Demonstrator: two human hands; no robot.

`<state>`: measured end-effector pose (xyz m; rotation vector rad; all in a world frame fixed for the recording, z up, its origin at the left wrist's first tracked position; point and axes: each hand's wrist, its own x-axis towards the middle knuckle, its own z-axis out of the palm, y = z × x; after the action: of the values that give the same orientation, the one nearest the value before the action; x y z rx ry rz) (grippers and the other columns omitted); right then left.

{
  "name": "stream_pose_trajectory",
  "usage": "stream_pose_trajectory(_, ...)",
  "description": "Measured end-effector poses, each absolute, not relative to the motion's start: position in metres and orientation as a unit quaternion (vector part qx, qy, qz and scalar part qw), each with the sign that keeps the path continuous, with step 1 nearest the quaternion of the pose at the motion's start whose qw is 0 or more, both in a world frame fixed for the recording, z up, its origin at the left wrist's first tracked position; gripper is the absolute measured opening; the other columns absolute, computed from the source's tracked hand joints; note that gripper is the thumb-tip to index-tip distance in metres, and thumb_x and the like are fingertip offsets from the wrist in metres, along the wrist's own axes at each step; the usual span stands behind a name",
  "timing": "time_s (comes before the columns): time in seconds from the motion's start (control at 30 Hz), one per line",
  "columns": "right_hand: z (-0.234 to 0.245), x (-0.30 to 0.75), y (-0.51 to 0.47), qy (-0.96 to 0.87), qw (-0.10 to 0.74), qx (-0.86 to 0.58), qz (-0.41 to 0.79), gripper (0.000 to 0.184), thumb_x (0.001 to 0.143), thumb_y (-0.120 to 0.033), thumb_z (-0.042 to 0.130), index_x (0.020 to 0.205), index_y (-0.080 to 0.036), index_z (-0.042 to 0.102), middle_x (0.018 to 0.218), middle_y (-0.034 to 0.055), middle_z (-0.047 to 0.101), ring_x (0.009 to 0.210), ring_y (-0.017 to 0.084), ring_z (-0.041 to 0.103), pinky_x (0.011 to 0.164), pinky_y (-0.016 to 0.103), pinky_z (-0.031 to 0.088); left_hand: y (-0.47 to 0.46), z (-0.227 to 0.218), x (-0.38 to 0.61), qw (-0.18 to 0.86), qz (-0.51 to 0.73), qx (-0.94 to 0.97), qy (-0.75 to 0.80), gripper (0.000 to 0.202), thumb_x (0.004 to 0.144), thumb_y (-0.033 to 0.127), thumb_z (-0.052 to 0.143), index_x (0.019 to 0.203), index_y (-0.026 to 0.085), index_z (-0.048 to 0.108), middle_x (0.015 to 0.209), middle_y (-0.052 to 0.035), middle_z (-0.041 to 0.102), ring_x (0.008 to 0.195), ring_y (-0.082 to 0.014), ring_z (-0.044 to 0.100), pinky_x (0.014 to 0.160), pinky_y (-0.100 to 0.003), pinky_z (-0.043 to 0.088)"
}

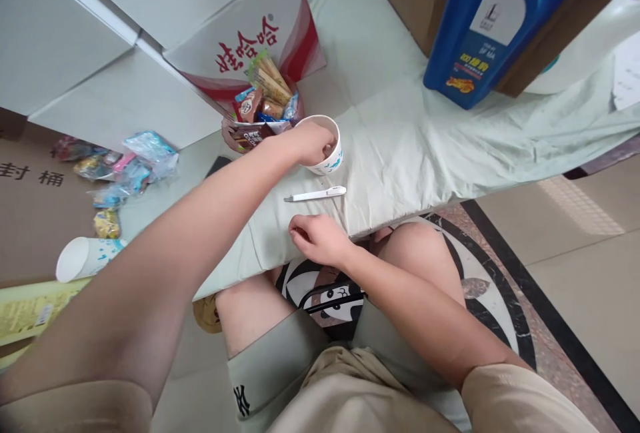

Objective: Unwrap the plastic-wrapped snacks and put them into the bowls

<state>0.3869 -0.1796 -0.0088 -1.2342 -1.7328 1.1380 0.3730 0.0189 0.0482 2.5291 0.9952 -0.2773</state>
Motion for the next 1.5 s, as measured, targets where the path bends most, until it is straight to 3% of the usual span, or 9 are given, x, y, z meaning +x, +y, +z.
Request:
stream_pose_trajectory(0.13,-0.009,0.393,-0.184,-0.673,0.369,-0.468,0.439,0.012,0.088,-0.019,0.051,0.082,-0.018,0.061,0.065,-0.0004,0.058,0.058,0.012,0.047,0.062,0.024,0.034,0.010,0.091,0.341,0.271,0.034,0.895,0.352,0.015,0.067,0.014,0.070,0.082,0.018,0.071,0.076,-0.0009,0.063,0.093,-0.0260,0.064,0.094,-0.039,0.046)
stream_pose_trajectory(0.3,-0.008,0.396,-0.185,-0.649,0.405,-0.498,0.408,0.014,0.089,-0.022,0.049,0.085,-0.018,0.061,0.067,0.0003,0.060,0.059,0.013,0.050,0.063,0.025,0.037,-0.058,0.097,0.257,0.173,0.225,0.869,0.406,0.017,0.086,0.021,0.053,0.093,0.019,0.068,0.091,-0.0052,0.068,0.090,-0.0220,0.064,0.089,-0.035,0.050)
stream_pose_trajectory(0.57,0.019,0.402,-0.154,-0.681,0.312,-0.641,0.169,0.035,0.090,-0.027,0.054,0.124,-0.023,0.063,0.082,0.0092,0.067,0.076,0.025,0.059,0.072,0.034,0.040,-0.130,-0.019,0.173,0.117,0.149,0.851,0.490,0.038,0.090,0.027,0.053,0.125,0.020,0.064,0.139,-0.0140,0.059,0.139,-0.0343,0.047,0.118,-0.052,0.036)
stream_pose_trajectory(0.7,0.038,0.411,-0.130,-0.633,0.216,-0.725,0.162,0.034,0.089,-0.033,0.063,0.121,-0.020,0.064,0.070,0.0099,0.062,0.074,0.028,0.059,0.069,0.034,0.037,-0.131,-0.020,0.175,0.099,0.138,0.858,0.485,0.041,0.091,0.025,0.051,0.129,0.017,0.064,0.139,-0.0160,0.060,0.139,-0.0364,0.048,0.118,-0.053,0.037)
stream_pose_trajectory(0.87,0.048,0.452,-0.112,-0.603,0.091,-0.787,0.089,0.033,0.098,-0.042,0.044,0.104,-0.020,0.069,0.087,0.0163,0.069,0.084,0.030,0.065,0.070,0.035,0.040,-0.131,-0.019,0.176,0.053,0.136,0.864,0.482,0.039,0.091,0.024,0.050,0.125,0.016,0.066,0.136,-0.0151,0.062,0.135,-0.0352,0.051,0.115,-0.051,0.041)
stream_pose_trajectory(1.1,0.048,0.518,-0.083,-0.530,0.132,-0.838,0.001,0.058,0.091,-0.034,0.047,0.146,-0.016,0.045,0.114,0.0178,0.069,0.094,0.032,0.064,0.075,0.039,0.046,-0.133,-0.023,0.176,0.037,0.147,0.864,0.481,0.038,0.090,0.023,0.051,0.124,0.015,0.067,0.134,-0.0149,0.063,0.135,-0.0348,0.052,0.114,-0.049,0.042)
stream_pose_trajectory(1.3,0.038,0.513,-0.081,-0.594,-0.013,-0.801,0.073,0.045,0.095,-0.042,0.037,0.098,-0.018,0.074,0.101,0.0182,0.072,0.096,0.036,0.067,0.077,0.043,0.050,-0.133,-0.022,0.176,0.027,0.150,0.864,0.480,0.038,0.089,0.022,0.052,0.123,0.015,0.067,0.131,-0.0150,0.064,0.132,-0.0352,0.053,0.113,-0.049,0.044)
stream_pose_trajectory(1.4,0.038,0.511,-0.057,-0.622,-0.033,-0.778,0.078,0.053,0.096,-0.048,0.036,0.127,-0.018,0.067,0.127,0.0189,0.066,0.118,0.038,0.061,0.095,0.053,0.048,-0.133,-0.022,0.176,0.025,0.148,0.864,0.481,0.037,0.089,0.022,0.052,0.123,0.015,0.067,0.131,-0.0148,0.064,0.132,-0.0353,0.053,0.112,-0.049,0.045)
stream_pose_trajectory(1.5,0.035,0.516,-0.026,-0.618,-0.083,-0.775,0.101,0.074,0.091,-0.060,0.044,0.154,-0.022,0.042,0.160,0.0188,0.038,0.145,0.045,0.035,0.111,0.067,0.030,-0.133,-0.022,0.176,0.027,0.142,0.864,0.482,0.038,0.089,0.022,0.052,0.123,0.014,0.066,0.132,-0.0151,0.063,0.132,-0.0355,0.053,0.111,-0.049,0.045)
